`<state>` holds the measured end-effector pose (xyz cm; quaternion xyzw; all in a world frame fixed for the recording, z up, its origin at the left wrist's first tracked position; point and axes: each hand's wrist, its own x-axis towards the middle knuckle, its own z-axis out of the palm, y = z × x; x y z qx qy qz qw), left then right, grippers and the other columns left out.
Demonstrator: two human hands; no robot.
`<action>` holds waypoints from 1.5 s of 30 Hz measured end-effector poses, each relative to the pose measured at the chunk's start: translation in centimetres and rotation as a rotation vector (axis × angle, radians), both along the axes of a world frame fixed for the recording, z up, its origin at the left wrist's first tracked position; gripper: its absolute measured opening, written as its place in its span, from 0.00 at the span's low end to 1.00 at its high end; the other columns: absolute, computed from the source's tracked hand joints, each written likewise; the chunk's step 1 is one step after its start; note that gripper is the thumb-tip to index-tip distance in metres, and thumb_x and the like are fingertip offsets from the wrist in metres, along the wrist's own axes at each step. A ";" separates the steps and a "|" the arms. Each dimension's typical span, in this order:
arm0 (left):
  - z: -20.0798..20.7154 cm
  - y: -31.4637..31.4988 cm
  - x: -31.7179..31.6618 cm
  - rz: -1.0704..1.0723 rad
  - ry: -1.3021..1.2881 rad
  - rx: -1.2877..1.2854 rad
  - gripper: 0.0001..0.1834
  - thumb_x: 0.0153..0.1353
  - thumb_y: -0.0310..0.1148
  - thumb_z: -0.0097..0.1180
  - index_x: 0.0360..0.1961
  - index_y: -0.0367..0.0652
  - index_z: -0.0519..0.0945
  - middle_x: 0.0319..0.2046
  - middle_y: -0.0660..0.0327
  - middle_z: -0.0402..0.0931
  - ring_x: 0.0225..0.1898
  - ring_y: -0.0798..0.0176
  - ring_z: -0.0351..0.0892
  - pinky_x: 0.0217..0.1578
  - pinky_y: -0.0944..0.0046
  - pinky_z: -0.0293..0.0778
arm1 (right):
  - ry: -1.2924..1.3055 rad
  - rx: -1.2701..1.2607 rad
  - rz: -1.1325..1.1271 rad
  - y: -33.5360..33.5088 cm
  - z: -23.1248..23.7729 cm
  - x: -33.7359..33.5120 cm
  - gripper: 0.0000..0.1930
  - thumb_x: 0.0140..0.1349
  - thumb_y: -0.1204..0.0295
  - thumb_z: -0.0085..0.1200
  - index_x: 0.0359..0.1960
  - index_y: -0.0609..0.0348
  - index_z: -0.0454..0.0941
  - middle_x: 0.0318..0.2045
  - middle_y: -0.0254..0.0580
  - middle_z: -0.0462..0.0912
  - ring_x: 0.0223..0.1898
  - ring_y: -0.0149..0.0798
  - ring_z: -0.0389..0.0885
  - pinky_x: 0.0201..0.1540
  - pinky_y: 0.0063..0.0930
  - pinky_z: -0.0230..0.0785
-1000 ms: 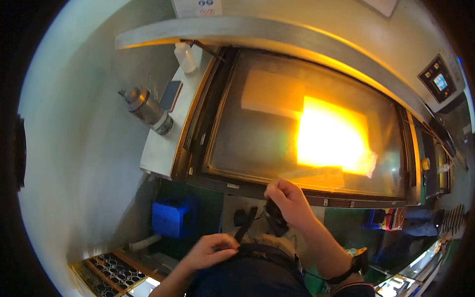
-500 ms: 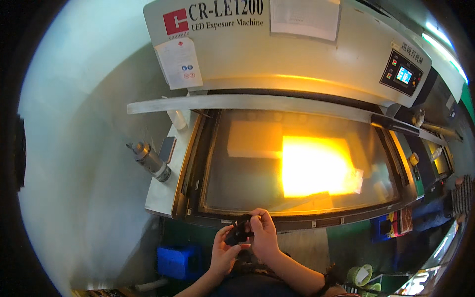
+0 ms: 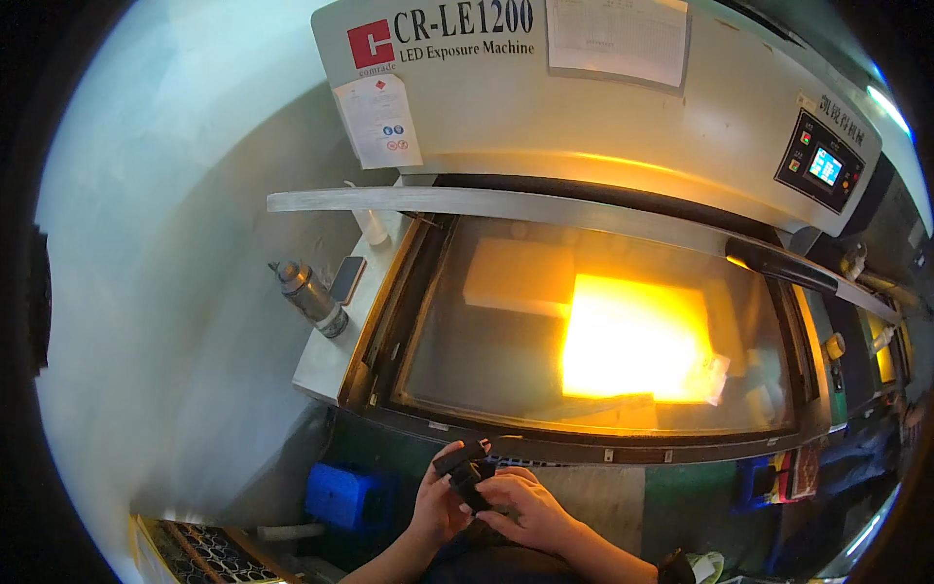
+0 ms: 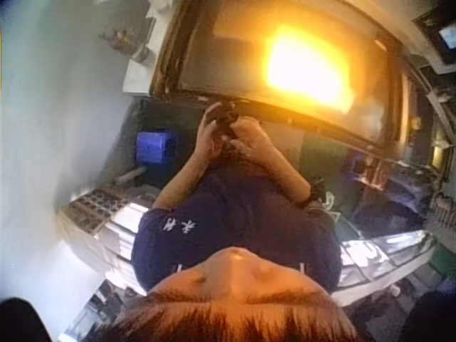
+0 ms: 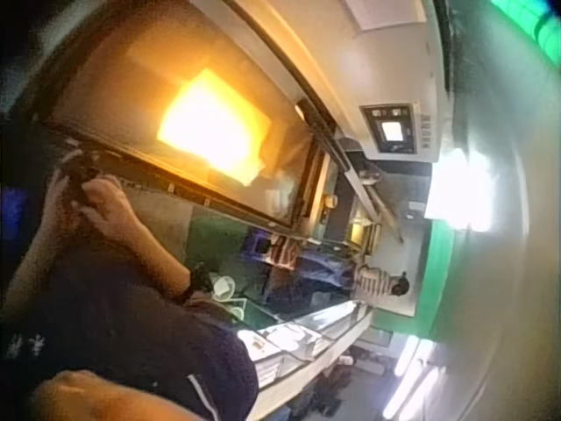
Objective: Operating an LED exposure machine by placing a datasheet and then a circuit board onto the processing bed.
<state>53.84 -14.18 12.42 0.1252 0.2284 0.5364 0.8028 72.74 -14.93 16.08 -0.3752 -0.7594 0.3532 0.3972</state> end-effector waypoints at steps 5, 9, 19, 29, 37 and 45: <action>-2.0 -0.3 0.6 -0.052 -0.341 -0.032 0.24 0.69 0.39 0.46 0.66 0.49 0.67 0.63 0.50 0.68 0.57 0.51 0.75 0.51 0.53 0.76 | -0.065 0.267 0.135 0.9 2.2 0.5 0.14 0.56 0.69 0.67 0.44 0.51 0.80 0.45 0.36 0.83 0.48 0.44 0.81 0.54 0.39 0.69; -2.4 -0.3 0.9 -0.048 -0.362 -0.061 0.24 0.70 0.44 0.42 0.63 0.48 0.71 0.64 0.51 0.68 0.58 0.50 0.74 0.54 0.50 0.74 | -0.006 0.168 -0.102 0.3 0.8 1.0 0.13 0.55 0.67 0.67 0.42 0.50 0.81 0.40 0.37 0.82 0.44 0.44 0.80 0.49 0.40 0.71; -1.7 -0.6 2.7 -0.073 -0.182 -0.210 0.29 0.64 0.52 0.49 0.60 0.48 0.74 0.62 0.58 0.71 0.64 0.56 0.67 0.65 0.46 0.59 | -0.305 0.008 -0.305 0.6 -2.7 -1.2 0.29 0.50 0.60 0.70 0.52 0.55 0.74 0.46 0.45 0.77 0.51 0.48 0.75 0.54 0.45 0.64; -3.2 -0.6 0.9 -0.214 -0.084 -0.216 0.24 0.69 0.50 0.48 0.61 0.54 0.72 0.60 0.65 0.71 0.66 0.59 0.63 0.66 0.48 0.57 | -0.078 -0.093 -0.346 1.7 -3.9 -3.0 0.33 0.46 0.68 0.71 0.58 0.54 0.74 0.50 0.49 0.77 0.56 0.52 0.74 0.61 0.47 0.65; -1.4 0.6 -2.8 -0.007 0.429 0.047 0.24 0.64 0.33 0.60 0.60 0.47 0.68 0.59 0.60 0.68 0.60 0.61 0.69 0.60 0.56 0.68 | -0.034 -0.001 -0.286 3.0 -3.1 -4.1 0.34 0.47 0.69 0.70 0.60 0.49 0.73 0.54 0.52 0.75 0.53 0.54 0.79 0.57 0.42 0.73; -0.4 -0.2 -5.6 0.132 0.226 -0.120 0.19 0.66 0.28 0.55 0.56 0.42 0.68 0.49 0.58 0.74 0.51 0.59 0.77 0.55 0.56 0.74 | -0.313 0.192 -0.173 5.2 -2.8 -6.0 0.34 0.44 0.74 0.70 0.56 0.31 0.79 0.52 0.48 0.74 0.46 0.48 0.82 0.48 0.37 0.79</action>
